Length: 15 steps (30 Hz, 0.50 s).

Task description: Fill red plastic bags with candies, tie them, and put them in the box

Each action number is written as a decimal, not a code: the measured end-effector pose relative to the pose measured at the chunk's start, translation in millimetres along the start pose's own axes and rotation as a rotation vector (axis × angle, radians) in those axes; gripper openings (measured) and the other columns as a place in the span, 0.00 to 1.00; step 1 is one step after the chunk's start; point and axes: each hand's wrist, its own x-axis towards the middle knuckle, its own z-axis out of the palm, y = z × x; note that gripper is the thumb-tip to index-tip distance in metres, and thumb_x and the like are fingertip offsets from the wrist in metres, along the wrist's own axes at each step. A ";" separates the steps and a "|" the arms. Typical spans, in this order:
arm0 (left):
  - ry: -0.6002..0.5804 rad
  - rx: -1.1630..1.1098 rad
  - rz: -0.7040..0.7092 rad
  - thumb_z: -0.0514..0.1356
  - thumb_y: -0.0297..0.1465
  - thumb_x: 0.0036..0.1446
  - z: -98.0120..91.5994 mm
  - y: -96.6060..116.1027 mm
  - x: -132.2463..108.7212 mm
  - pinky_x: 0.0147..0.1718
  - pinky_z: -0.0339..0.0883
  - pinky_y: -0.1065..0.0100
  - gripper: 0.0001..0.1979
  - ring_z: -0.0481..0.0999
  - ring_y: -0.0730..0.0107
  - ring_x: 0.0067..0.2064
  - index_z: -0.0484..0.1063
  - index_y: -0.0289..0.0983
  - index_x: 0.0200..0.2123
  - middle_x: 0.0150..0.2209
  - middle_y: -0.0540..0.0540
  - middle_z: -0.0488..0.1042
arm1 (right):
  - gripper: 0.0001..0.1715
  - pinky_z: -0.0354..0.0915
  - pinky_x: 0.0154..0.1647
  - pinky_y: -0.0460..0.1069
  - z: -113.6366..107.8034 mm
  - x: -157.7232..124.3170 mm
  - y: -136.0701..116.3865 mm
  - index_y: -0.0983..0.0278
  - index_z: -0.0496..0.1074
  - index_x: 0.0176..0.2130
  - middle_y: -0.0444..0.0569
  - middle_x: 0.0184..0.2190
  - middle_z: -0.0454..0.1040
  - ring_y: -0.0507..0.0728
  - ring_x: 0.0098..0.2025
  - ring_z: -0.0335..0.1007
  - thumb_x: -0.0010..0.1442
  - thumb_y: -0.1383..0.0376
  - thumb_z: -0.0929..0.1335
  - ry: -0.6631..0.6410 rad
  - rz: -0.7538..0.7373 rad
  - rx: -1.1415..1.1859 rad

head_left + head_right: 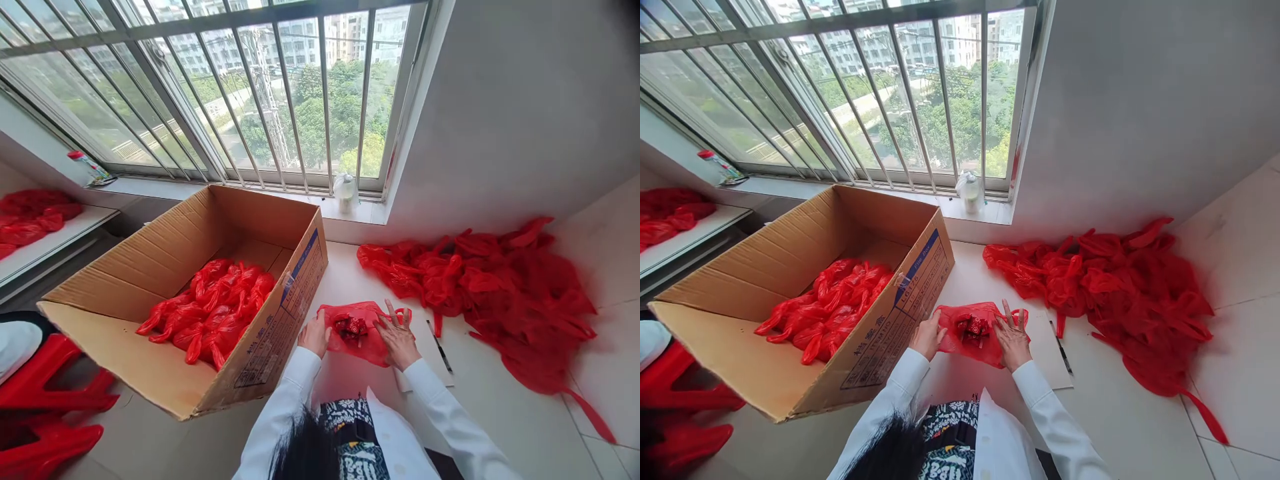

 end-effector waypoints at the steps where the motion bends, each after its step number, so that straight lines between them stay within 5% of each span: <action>1: -0.015 0.014 0.001 0.53 0.31 0.56 -1.8 -0.3 0.0 0.43 0.66 0.59 0.28 0.74 0.54 0.46 0.53 0.36 0.60 0.45 0.37 0.72 | 0.46 0.13 0.60 0.68 0.5 -1.9 1.9 0.61 0.60 0.60 0.54 0.63 0.53 0.68 0.66 0.11 0.42 0.61 0.72 0.010 -0.004 0.009; 9: -0.166 0.165 0.032 0.55 0.29 0.51 -5.2 5.7 -7.2 0.43 0.67 0.55 0.35 0.73 0.49 0.47 0.49 0.42 0.62 0.50 0.36 0.69 | 0.32 0.11 0.58 0.69 12.0 -6.1 14.9 0.60 0.65 0.56 0.51 0.63 0.54 0.66 0.67 0.18 0.51 0.74 0.63 0.071 0.033 -0.011; 15: -0.168 0.092 0.056 0.53 0.26 0.54 -3.8 16.4 -11.2 0.42 0.67 0.57 0.34 0.74 0.50 0.46 0.44 0.35 0.63 0.44 0.35 0.74 | 0.24 0.25 0.61 0.70 -15.5 -14.9 -7.3 0.60 0.72 0.45 0.53 0.59 0.62 0.67 0.66 0.37 0.56 0.77 0.59 0.251 0.015 0.034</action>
